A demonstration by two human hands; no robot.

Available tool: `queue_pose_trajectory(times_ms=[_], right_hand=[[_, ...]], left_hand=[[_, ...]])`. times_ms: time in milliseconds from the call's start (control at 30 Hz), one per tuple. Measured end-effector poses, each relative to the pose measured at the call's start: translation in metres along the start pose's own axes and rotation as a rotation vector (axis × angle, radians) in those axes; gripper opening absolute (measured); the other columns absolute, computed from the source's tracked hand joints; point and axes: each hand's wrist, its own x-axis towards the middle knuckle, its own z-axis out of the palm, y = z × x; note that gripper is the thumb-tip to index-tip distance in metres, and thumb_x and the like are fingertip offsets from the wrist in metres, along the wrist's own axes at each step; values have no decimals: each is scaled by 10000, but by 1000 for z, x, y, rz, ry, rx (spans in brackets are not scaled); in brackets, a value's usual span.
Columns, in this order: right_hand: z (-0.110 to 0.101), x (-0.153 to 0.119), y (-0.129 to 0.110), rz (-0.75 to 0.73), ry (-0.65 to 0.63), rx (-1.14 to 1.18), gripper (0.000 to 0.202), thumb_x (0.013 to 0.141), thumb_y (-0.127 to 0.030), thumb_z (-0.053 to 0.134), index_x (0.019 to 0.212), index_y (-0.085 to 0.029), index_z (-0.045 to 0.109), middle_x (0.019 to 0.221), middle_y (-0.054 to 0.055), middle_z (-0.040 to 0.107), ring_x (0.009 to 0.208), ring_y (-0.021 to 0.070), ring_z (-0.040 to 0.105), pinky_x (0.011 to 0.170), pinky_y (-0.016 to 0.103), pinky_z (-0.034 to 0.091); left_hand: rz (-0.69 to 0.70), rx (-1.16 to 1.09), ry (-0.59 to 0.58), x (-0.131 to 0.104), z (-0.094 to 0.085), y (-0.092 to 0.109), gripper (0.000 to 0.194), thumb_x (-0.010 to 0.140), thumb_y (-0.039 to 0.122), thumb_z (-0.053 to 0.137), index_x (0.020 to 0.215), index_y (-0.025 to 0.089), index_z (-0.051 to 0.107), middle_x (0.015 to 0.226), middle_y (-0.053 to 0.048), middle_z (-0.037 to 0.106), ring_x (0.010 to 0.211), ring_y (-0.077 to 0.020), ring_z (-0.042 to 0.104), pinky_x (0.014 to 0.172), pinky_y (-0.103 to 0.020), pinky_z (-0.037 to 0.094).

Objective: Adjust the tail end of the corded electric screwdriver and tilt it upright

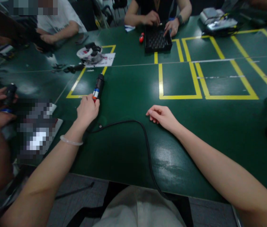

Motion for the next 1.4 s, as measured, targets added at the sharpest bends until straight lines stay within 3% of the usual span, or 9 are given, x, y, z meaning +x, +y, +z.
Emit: queue_pose_trajectory(times_ms=[233, 400, 533, 600, 733, 867, 933, 1133, 1400], right_hand=[[0, 0, -1, -21, -1, -34, 448, 858, -596, 684, 746, -163, 671, 577, 1, 576, 507, 100, 487, 467, 228, 359], [0, 0, 4, -136, -18, -156, 434, 908, -542, 640, 698, -162, 636, 538, -23, 524, 496, 91, 441, 502, 240, 343], [0, 0, 11, -260, -15, -172, 229, 904, -393, 675, 959, -172, 656, 708, -13, 592, 597, 110, 519, 557, 236, 404], [-1, -1, 11, -328, -51, -216, 251, 894, -314, 683, 1107, -193, 628, 766, -16, 603, 618, 112, 530, 571, 232, 421], [0, -3, 6, -427, -140, -380, 200, 904, -221, 636, 1102, -197, 631, 789, -11, 609, 612, 113, 530, 585, 238, 429], [7, -5, 0, -462, -97, -477, 77, 897, -215, 634, 966, -186, 652, 800, 7, 611, 667, 128, 542, 639, 258, 426], [11, -6, -3, -390, -81, -428, 89, 871, -260, 674, 875, -183, 630, 720, -10, 584, 612, 120, 514, 598, 254, 400], [16, -7, -8, 68, -123, 124, 276, 868, -414, 656, 757, -200, 522, 472, -70, 491, 378, 71, 371, 398, 212, 234], [13, -7, -12, 173, -129, 249, 282, 815, -411, 710, 756, -191, 544, 454, -67, 512, 352, 61, 376, 359, 188, 221]], left_hand=[[253, -5, -42, -45, -11, 60, 500, 1034, 366, 407, 1449, 92, 458, 1246, -205, 577, 1054, -319, 615, 781, -388, 541], [429, -22, -37, -65, -14, 104, 498, 1026, 347, 471, 1463, 110, 449, 1262, -172, 576, 1074, -285, 595, 826, -364, 521], [541, -44, -45, -78, -16, 131, 497, 1025, 331, 478, 1474, 120, 442, 1254, -152, 574, 1074, -276, 585, 846, -365, 500], [578, -50, -59, -83, -17, 140, 507, 1016, 323, 491, 1477, 118, 435, 1259, -153, 570, 1079, -277, 579, 851, -372, 494], [612, -75, -98, -88, -19, 146, 561, 989, 306, 529, 1501, 116, 405, 1308, -160, 559, 1108, -283, 566, 872, -378, 489], [621, -127, -135, -87, -18, 143, 613, 973, 300, 549, 1526, 98, 378, 1331, -164, 550, 1132, -291, 559, 907, -389, 489], [625, -159, -148, -86, -16, 140, 639, 965, 308, 563, 1533, 88, 366, 1345, -169, 541, 1145, -296, 554, 923, -397, 490], [675, -262, -146, -83, -9, 128, 699, 961, 402, 600, 1543, 102, 353, 1401, -164, 514, 1193, -310, 535, 982, -418, 482], [661, -346, -185, -82, -7, 125, 711, 946, 391, 617, 1543, 108, 350, 1433, -163, 500, 1211, -313, 523, 1005, -449, 481]])
